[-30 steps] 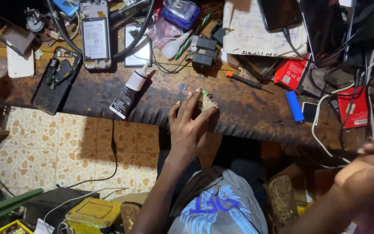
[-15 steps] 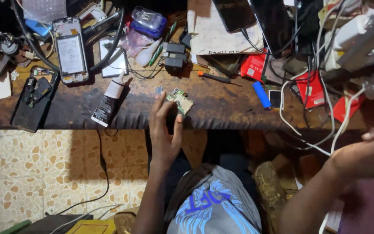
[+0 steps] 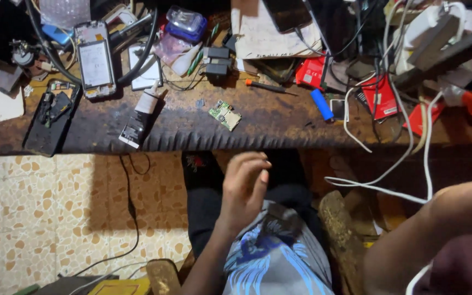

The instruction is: Installing internal components like the motherboard into a mobile phone chassis on a repair bench.

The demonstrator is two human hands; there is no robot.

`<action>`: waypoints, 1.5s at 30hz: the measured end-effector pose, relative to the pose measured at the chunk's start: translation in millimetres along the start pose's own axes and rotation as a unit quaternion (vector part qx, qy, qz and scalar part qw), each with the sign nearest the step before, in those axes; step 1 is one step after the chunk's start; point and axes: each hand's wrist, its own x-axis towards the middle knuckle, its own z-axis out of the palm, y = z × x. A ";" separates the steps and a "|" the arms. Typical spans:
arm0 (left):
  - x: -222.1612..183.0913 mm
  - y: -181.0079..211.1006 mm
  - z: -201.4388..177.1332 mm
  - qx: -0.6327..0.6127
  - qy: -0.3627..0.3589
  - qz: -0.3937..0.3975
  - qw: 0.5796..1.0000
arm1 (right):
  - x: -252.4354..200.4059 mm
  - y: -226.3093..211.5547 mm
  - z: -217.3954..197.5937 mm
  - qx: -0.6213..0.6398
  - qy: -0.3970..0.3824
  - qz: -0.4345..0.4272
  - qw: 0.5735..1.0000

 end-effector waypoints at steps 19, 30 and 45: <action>-35.7 32.1 4.1 -0.175 -0.140 -0.157 0.962 | -186.7 149.8 -92.5 0.274 -0.747 -0.042 0.604; -50.3 15.9 -18.1 -0.136 -0.043 -0.030 0.989 | -245.0 33.3 -91.6 0.183 -0.692 -0.311 0.626; -52.2 13.4 -23.1 -0.143 -0.055 -0.096 0.984 | -232.4 128.6 -5.0 0.092 -0.808 -0.341 0.472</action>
